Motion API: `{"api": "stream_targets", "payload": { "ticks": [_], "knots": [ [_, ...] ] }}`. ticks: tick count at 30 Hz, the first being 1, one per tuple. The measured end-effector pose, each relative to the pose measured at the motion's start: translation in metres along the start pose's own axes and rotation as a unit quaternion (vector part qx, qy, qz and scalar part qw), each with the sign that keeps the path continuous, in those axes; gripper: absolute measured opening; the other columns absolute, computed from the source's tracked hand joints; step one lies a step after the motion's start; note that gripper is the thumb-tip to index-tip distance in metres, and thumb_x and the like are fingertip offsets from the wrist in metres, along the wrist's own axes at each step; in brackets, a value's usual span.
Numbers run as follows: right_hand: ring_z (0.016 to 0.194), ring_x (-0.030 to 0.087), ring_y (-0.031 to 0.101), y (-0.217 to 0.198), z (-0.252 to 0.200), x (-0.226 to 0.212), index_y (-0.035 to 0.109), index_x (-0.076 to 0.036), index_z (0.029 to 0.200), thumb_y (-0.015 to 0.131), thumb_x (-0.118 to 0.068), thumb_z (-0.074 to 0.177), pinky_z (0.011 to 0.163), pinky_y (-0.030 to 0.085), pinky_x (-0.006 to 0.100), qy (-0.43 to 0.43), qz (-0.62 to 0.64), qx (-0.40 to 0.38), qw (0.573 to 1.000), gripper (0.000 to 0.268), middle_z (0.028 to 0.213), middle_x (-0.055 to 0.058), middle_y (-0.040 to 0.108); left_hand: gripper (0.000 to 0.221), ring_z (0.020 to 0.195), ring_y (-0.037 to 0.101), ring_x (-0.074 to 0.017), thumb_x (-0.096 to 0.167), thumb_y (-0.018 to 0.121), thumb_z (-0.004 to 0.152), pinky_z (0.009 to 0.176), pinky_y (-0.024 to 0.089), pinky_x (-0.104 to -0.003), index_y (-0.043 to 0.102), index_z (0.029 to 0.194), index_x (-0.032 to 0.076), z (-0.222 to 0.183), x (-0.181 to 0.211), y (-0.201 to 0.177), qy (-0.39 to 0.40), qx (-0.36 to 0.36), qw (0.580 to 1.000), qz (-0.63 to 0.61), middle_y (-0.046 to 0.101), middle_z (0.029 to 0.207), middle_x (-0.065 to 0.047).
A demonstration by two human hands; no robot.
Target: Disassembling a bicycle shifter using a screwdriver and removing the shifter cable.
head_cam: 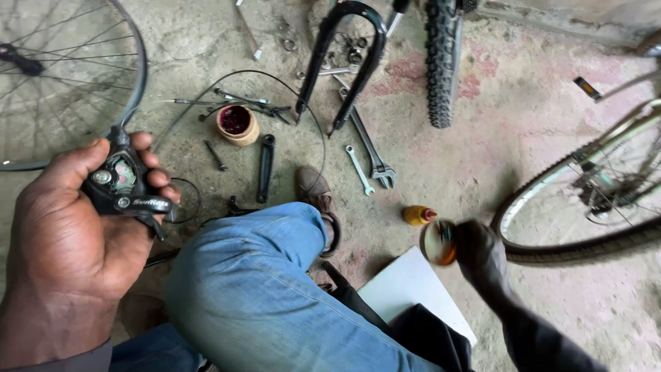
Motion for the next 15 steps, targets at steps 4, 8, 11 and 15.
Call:
{"api": "stream_targets", "payload": {
  "ticks": [4, 8, 11, 15],
  "knots": [
    [0.068, 0.031, 0.067, -0.004, 0.085, -0.109, 0.066, -0.003, 0.101, 0.06, -0.014, 0.096, 0.061, 0.054, 0.042, -0.028, 0.043, -0.004, 0.999, 0.013, 0.091, 0.014, 0.07, 0.026, 0.082, 0.058, -0.0148, 0.022, 0.051, 0.1, 0.073, 0.048, -0.032, 0.063, 0.114, 0.003, 0.005, 0.03, -0.015, 0.027, 0.02, 0.998, -0.052, 0.063, 0.1, -0.006],
    [0.073, 0.036, 0.063, 0.026, 0.165, -0.218, 0.066, -0.002, 0.098, 0.059, -0.017, 0.099, 0.068, 0.051, 0.046, -0.142, 0.078, -0.016, 0.987, 0.016, 0.093, 0.016, 0.067, 0.025, 0.079, 0.057, -0.0177, 0.021, 0.053, 0.1, 0.073, 0.049, -0.033, 0.063, 0.112, 0.001, 0.013, 0.062, -0.048, 0.065, 0.054, 0.992, -0.092, 0.062, 0.096, -0.009],
    [0.07, 0.038, 0.063, 0.088, 0.208, -0.293, 0.064, -0.002, 0.093, 0.061, -0.018, 0.097, 0.066, 0.05, 0.049, -0.223, 0.091, -0.02, 0.97, 0.017, 0.085, 0.018, 0.067, 0.026, 0.078, 0.059, -0.0178, 0.021, 0.052, 0.099, 0.069, 0.049, -0.034, 0.062, 0.113, 0.001, 0.023, 0.085, -0.084, 0.107, 0.096, 0.985, -0.1, 0.063, 0.097, -0.008],
    [0.065, 0.037, 0.064, 0.198, 0.229, -0.381, 0.066, -0.004, 0.09, 0.066, -0.019, 0.094, 0.059, 0.05, 0.047, -0.357, 0.077, 0.011, 0.931, 0.015, 0.083, 0.017, 0.068, 0.025, 0.074, 0.061, -0.0171, 0.019, 0.053, 0.099, 0.067, 0.052, -0.03, 0.064, 0.112, -0.001, 0.025, 0.107, -0.12, 0.153, 0.145, 0.969, -0.13, 0.064, 0.092, -0.009]
  ]
}}
Point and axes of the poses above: each hand's wrist, its own z-axis towards the middle knuckle, its own y-axis out of the palm, x = y × z, the point moved 9 cm from there along z, towards the middle knuckle
